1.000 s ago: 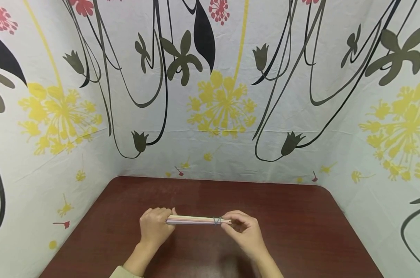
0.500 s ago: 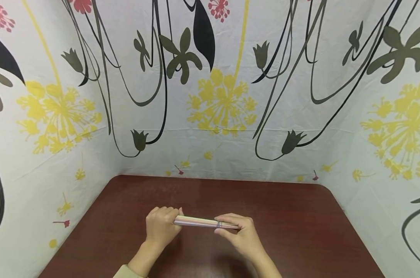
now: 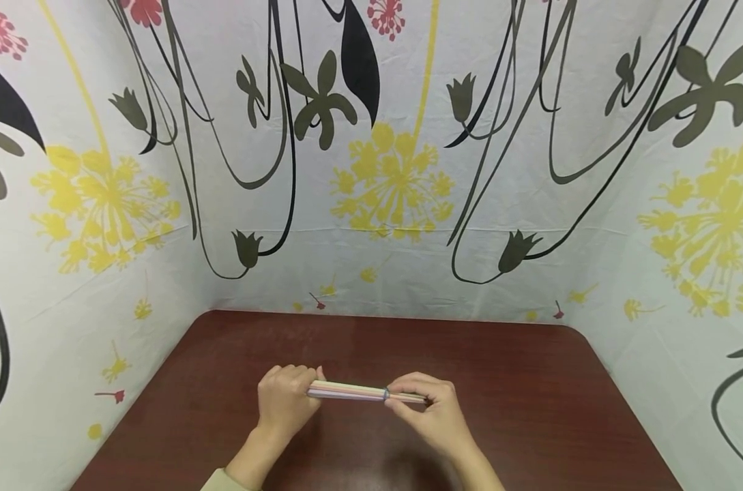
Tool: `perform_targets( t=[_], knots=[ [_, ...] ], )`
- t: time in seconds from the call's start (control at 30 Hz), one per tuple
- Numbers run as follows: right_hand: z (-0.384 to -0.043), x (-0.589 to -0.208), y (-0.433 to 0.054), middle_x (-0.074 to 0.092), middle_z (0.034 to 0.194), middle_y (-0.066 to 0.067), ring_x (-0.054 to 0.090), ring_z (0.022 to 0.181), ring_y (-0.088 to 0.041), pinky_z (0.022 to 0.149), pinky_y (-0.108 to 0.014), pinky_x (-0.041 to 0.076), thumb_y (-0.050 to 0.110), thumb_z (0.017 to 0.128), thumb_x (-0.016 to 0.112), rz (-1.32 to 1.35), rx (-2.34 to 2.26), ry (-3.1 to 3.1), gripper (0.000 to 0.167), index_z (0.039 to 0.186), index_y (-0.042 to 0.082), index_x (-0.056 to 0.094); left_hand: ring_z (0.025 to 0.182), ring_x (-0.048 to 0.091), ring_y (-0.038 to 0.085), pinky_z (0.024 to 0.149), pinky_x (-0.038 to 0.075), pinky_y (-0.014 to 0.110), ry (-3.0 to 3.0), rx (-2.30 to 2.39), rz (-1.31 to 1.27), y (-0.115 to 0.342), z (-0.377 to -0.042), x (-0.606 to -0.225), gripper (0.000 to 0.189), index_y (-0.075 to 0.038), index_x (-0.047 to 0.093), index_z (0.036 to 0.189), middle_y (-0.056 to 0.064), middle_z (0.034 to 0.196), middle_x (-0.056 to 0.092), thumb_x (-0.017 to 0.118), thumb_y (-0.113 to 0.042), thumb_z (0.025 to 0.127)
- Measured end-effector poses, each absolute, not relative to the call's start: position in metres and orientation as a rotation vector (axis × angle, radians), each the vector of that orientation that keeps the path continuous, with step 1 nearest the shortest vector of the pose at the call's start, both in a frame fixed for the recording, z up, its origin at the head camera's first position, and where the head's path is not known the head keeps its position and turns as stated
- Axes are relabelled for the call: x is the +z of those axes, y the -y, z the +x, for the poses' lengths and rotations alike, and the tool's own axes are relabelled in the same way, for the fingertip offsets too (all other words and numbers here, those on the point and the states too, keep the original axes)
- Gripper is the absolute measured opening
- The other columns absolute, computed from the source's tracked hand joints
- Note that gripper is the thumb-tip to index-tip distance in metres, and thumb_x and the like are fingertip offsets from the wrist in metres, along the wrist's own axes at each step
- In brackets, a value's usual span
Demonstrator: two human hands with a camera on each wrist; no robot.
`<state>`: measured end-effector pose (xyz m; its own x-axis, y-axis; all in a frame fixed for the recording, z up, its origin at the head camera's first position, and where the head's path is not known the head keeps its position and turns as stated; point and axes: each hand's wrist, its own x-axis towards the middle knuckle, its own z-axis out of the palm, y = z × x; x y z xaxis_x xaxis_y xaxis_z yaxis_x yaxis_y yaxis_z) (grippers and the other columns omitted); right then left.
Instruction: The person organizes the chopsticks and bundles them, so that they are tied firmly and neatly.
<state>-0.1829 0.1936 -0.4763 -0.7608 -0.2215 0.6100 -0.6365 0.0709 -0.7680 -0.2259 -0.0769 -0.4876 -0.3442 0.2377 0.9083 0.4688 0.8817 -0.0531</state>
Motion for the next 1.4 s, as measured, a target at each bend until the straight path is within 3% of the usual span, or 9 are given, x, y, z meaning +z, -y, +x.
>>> perform_targets(
  t=[0.1,0.37,0.6,0.77,0.97,1.17,1.4],
  knots=[
    [-0.182,-0.475,-0.193,0.074,0.097,-0.01,0.073,0.09,-0.013,0.07,-0.033,0.06,-0.008,0.078,0.08,0.85,1.706,2.062,0.023,0.097,0.004,0.078,0.038,0.035,0.014,0.042,0.026,0.027,1.938,-0.251,-0.522,0.072,-0.224,-0.487,0.04,-0.016,0.046,0.049,-0.005,0.045,0.044,0.048,-0.018,0.089],
    [-0.18,-0.476,-0.19,0.075,0.098,-0.016,0.075,0.086,-0.015,0.067,-0.034,0.059,-0.007,0.075,0.082,0.872,1.635,2.032,0.026,0.1,-0.002,0.077,0.038,0.033,0.013,0.042,0.024,0.028,1.875,-0.227,-0.541,0.065,-0.223,-0.486,0.038,-0.017,0.044,0.049,-0.005,0.044,0.042,0.05,-0.017,0.086],
    [-0.179,-0.475,-0.194,0.075,0.098,-0.009,0.073,0.093,-0.013,0.077,-0.027,0.058,-0.003,0.073,0.086,0.851,1.574,2.074,0.03,0.1,0.005,0.077,0.038,0.034,0.013,0.042,0.025,0.027,1.902,-0.234,-0.541,0.067,-0.222,-0.486,0.037,-0.016,0.044,0.049,-0.005,0.044,0.042,0.053,-0.016,0.085],
    [-0.181,-0.472,-0.198,0.075,0.093,-0.006,0.073,0.086,-0.014,0.074,-0.024,0.058,-0.009,0.074,0.083,0.912,1.509,2.038,0.029,0.096,0.008,0.078,0.039,0.037,0.015,0.043,0.028,0.028,1.939,-0.247,-0.534,0.068,-0.221,-0.486,0.032,-0.015,0.047,0.05,-0.004,0.045,0.043,0.058,-0.016,0.081],
    [-0.185,-0.47,-0.195,0.075,0.09,-0.013,0.075,0.082,-0.02,0.067,-0.027,0.058,-0.02,0.067,0.081,1.107,1.382,1.934,0.035,0.097,-0.001,0.077,0.038,0.036,0.015,0.042,0.028,0.029,1.927,-0.243,-0.522,0.064,-0.219,-0.484,0.036,-0.015,0.046,0.049,-0.004,0.044,0.041,0.052,-0.016,0.085],
    [-0.187,-0.469,-0.189,0.076,0.089,-0.014,0.076,0.074,-0.017,0.066,-0.021,0.057,-0.013,0.064,0.085,1.115,1.186,1.909,0.037,0.099,-0.002,0.077,0.038,0.035,0.015,0.042,0.026,0.027,1.897,-0.231,-0.524,0.059,-0.22,-0.484,0.041,-0.015,0.045,0.049,-0.005,0.044,0.041,0.046,-0.017,0.09],
    [-0.186,-0.473,-0.188,0.075,0.09,-0.019,0.076,0.081,-0.02,0.065,-0.024,0.057,-0.02,0.063,0.082,1.138,1.316,1.905,0.039,0.099,-0.007,0.075,0.038,0.035,0.014,0.042,0.027,0.027,1.917,-0.231,-0.517,0.065,-0.219,-0.487,0.04,-0.015,0.047,0.049,-0.005,0.044,0.043,0.045,-0.017,0.089]
  ],
)
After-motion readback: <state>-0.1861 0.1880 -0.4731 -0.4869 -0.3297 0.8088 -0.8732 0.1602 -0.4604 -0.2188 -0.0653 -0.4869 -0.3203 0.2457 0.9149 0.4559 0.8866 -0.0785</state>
